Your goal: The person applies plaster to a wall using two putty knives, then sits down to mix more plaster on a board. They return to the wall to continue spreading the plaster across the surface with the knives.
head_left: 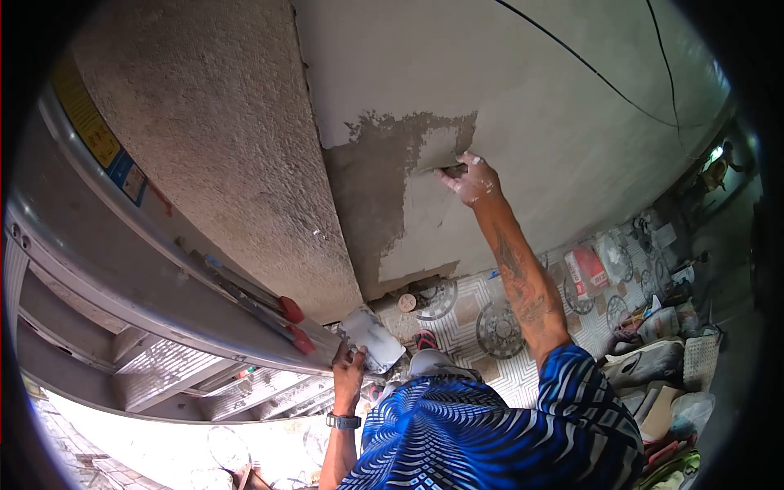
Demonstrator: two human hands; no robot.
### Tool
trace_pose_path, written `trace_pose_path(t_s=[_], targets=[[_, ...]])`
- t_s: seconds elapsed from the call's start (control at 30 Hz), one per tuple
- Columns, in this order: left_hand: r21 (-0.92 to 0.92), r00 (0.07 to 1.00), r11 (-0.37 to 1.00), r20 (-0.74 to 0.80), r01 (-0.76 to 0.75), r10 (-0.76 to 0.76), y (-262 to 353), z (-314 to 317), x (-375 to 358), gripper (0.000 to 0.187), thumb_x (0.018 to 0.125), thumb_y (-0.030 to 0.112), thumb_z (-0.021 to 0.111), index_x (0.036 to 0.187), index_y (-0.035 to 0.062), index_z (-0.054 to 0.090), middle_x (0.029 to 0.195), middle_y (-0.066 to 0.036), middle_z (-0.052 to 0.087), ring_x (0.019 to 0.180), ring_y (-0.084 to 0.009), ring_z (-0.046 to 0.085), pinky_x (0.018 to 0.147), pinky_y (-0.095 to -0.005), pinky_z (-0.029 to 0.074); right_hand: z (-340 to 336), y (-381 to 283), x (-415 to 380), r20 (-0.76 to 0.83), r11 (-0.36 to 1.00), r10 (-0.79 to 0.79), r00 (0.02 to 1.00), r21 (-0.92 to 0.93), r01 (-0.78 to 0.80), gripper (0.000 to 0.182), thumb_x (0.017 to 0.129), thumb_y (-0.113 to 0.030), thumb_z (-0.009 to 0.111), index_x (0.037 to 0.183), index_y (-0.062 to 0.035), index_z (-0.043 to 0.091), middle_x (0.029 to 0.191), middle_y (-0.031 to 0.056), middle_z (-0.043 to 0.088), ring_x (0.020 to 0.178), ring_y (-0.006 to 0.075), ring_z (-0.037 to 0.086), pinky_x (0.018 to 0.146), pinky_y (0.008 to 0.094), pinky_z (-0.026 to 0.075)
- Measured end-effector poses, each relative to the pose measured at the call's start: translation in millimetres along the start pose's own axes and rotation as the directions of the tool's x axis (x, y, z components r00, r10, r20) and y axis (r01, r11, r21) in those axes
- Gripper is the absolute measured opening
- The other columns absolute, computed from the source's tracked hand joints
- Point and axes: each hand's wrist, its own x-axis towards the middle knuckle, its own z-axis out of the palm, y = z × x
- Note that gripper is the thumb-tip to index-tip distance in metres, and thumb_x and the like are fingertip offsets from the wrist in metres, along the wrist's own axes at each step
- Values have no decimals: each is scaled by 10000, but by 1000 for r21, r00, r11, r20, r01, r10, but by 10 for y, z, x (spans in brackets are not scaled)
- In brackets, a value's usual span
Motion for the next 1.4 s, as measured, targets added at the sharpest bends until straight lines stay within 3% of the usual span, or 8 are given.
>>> trace_pose_path(t_s=[0.13, 0.33, 0.53, 0.67, 0.87, 0.93, 1.2, 1.4], targets=[[45, 999, 998, 13, 41, -42, 143, -21, -53, 308, 908, 125, 619, 1179, -12, 564, 900, -12, 590, 779, -81, 486, 688, -223, 401, 315, -401, -116, 46, 1000, 7, 999, -4, -7, 407, 957, -77, 490, 1328, 45, 374, 1243, 276, 420, 1131, 437, 486, 904, 583, 527], [8, 999, 1000, 43, 6, -7, 47, -14, -12, 349, 906, 133, 618, 1220, -5, 555, 895, -12, 591, 757, -79, 494, 670, -238, 434, 787, -795, -530, 366, 760, -209, 907, -523, 386, 420, 970, -126, 508, 1292, 91, 348, 1269, 285, 380, 1133, 434, 486, 940, 529, 531], [21, 998, 999, 57, -41, 40, -58, 89, 153, 346, 915, 134, 603, 1236, 15, 553, 912, -19, 601, 760, -76, 509, 645, -254, 456, 541, -922, -610, 509, 879, -179, 842, -301, 369, 517, 841, -224, 672, 1204, 89, 479, 1093, 184, 615, 1030, 298, 610, 923, 402, 521], [144, 1000, 990, 23, -2, -1, 71, 124, 152, 333, 915, 127, 607, 1218, 0, 549, 946, -28, 611, 794, -77, 523, 663, -243, 448, -438, -324, -670, 405, 971, -162, 900, -99, 219, 382, 824, -59, 551, 1164, 84, 454, 1119, 200, 554, 1067, 334, 578, 914, 477, 522], [33, 999, 998, -11, -48, 48, 88, 145, 60, 277, 913, 128, 609, 1139, -28, 572, 850, 12, 575, 742, -61, 469, 653, -209, 391, -2165, 1419, 539, -46, 955, 290, 956, 78, -286, 371, 876, -119, 512, 1235, -28, 489, 1174, 160, 569, 1087, 359, 572, 952, 575, 471], [139, 1000, 990, 0, -14, 15, 215, 106, 23, 270, 916, 118, 604, 1140, -30, 572, 854, 10, 585, 738, -57, 461, 641, -209, 379, -2412, 1757, 746, 8, 922, 362, 932, 145, -359, 384, 906, -104, 496, 1275, -9, 445, 1276, 188, 498, 1139, 371, 528, 978, 587, 447], [23, 993, 997, -90, -74, 76, 372, 283, -53, 174, 906, 127, 623, 986, -22, 582, 675, 40, 423, 621, -63, 331, 538, -240, 286, -1675, 1976, 1130, -242, 969, 236, 941, 135, -208, 347, 937, -78, 490, 1228, 83, 390, 1270, 227, 410, 1201, 422, 442, 1011, 672, 384], [39, 999, 999, -44, -4, 6, 279, 266, -20, 161, 907, 114, 627, 991, -16, 582, 664, 56, 387, 615, -59, 311, 537, -233, 262, -863, 1297, 607, -83, 982, 151, 985, 128, -140, 374, 924, -61, 466, 1228, 114, 338, 1258, 299, 399, 1175, 447, 449, 988, 596, 453]])
